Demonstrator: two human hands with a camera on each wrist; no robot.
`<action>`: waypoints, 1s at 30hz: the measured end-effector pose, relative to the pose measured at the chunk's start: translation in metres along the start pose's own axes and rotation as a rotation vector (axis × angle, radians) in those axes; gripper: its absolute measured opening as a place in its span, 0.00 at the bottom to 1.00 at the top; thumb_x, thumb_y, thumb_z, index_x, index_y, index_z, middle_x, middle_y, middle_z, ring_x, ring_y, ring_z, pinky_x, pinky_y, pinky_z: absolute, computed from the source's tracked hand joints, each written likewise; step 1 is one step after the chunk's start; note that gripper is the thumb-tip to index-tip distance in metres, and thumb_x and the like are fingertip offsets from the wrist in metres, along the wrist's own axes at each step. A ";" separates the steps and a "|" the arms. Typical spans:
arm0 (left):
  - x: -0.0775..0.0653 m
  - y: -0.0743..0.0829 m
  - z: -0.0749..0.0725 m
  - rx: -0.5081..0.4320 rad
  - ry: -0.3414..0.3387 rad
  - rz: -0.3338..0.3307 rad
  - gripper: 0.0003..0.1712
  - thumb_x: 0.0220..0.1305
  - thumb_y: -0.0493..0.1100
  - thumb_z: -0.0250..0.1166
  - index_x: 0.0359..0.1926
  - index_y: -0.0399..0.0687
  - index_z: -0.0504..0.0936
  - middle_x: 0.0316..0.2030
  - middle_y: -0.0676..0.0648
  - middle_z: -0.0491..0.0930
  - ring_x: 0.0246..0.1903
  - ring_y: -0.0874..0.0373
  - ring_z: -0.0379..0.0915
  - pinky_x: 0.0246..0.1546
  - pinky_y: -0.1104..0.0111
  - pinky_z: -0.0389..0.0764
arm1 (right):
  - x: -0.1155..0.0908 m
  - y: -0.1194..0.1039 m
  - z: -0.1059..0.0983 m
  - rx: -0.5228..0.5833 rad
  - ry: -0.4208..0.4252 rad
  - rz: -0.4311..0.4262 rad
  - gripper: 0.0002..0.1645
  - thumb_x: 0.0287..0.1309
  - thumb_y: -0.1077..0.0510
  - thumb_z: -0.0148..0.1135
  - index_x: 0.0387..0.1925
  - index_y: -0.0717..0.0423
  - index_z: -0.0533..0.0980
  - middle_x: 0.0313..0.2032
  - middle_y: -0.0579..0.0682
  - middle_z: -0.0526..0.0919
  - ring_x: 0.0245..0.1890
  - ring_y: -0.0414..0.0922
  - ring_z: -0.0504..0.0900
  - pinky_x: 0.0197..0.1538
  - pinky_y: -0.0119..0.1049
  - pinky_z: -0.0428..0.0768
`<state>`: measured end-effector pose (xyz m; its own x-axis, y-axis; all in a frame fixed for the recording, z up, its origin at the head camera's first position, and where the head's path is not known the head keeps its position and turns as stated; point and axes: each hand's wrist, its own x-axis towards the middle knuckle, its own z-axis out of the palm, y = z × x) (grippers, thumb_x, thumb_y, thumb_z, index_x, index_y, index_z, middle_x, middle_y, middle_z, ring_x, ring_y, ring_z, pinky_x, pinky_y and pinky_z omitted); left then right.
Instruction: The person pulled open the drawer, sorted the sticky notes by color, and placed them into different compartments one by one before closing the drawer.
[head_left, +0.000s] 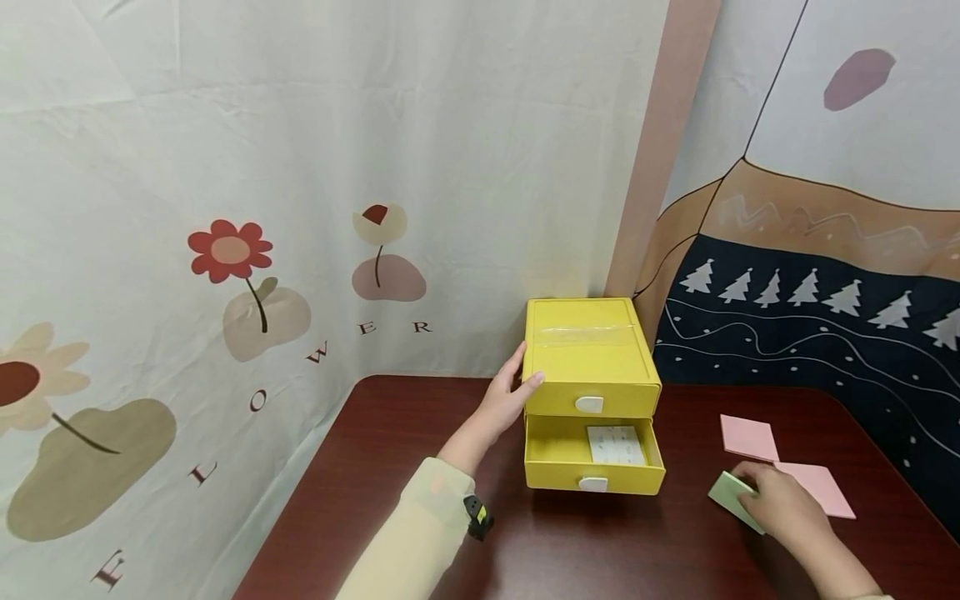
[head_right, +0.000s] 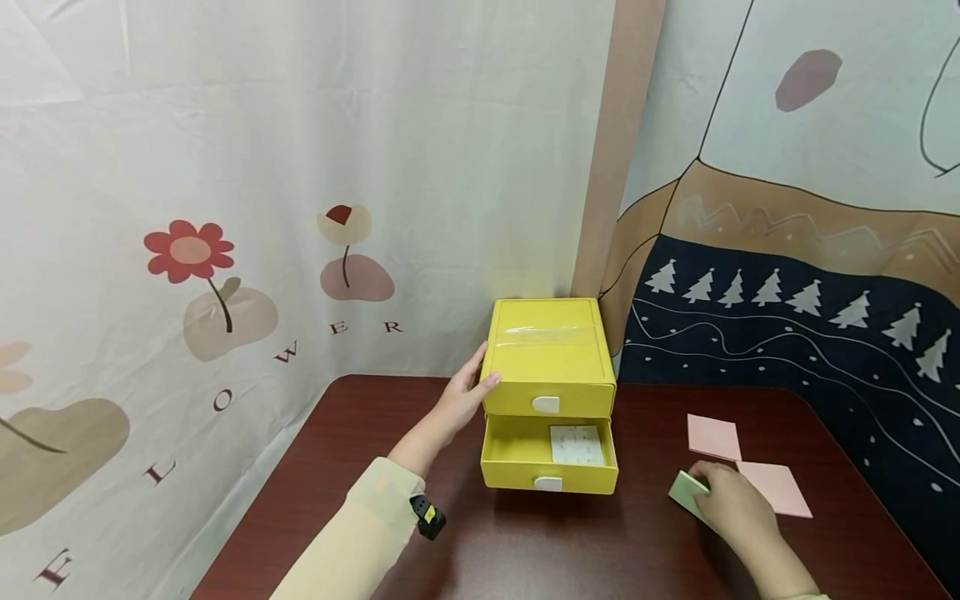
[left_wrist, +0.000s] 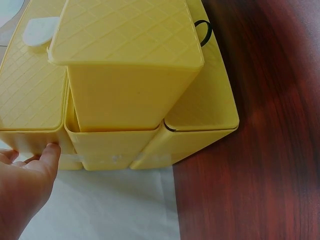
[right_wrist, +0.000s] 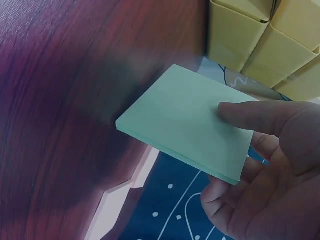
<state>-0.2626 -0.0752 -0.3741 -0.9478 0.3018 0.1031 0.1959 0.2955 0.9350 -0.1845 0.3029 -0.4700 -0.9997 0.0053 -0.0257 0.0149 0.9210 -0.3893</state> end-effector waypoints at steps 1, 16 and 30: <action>0.000 0.000 0.000 -0.001 0.000 -0.001 0.39 0.70 0.50 0.54 0.75 0.55 0.44 0.74 0.45 0.44 0.73 0.47 0.38 0.69 0.48 0.49 | 0.000 -0.001 0.000 0.002 0.006 -0.001 0.13 0.49 0.64 0.61 0.39 0.56 0.79 0.31 0.54 0.82 0.27 0.44 0.72 0.27 0.39 0.68; 0.001 -0.002 0.000 -0.005 0.000 0.009 0.39 0.70 0.49 0.54 0.75 0.55 0.45 0.74 0.45 0.44 0.73 0.47 0.38 0.70 0.49 0.49 | 0.000 -0.018 0.004 0.030 0.187 -0.132 0.09 0.46 0.64 0.65 0.33 0.54 0.81 0.32 0.54 0.82 0.26 0.42 0.72 0.26 0.38 0.68; 0.001 -0.002 0.000 -0.002 -0.005 0.002 0.39 0.70 0.50 0.54 0.75 0.56 0.44 0.74 0.46 0.43 0.73 0.48 0.38 0.69 0.48 0.49 | -0.004 -0.037 0.005 0.059 0.372 -0.161 0.10 0.42 0.64 0.71 0.30 0.51 0.84 0.29 0.47 0.81 0.27 0.44 0.77 0.26 0.39 0.71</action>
<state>-0.2640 -0.0753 -0.3756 -0.9461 0.3071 0.1028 0.1969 0.2935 0.9355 -0.1807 0.2671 -0.4600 -0.9286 0.0138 0.3707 -0.1519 0.8976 -0.4138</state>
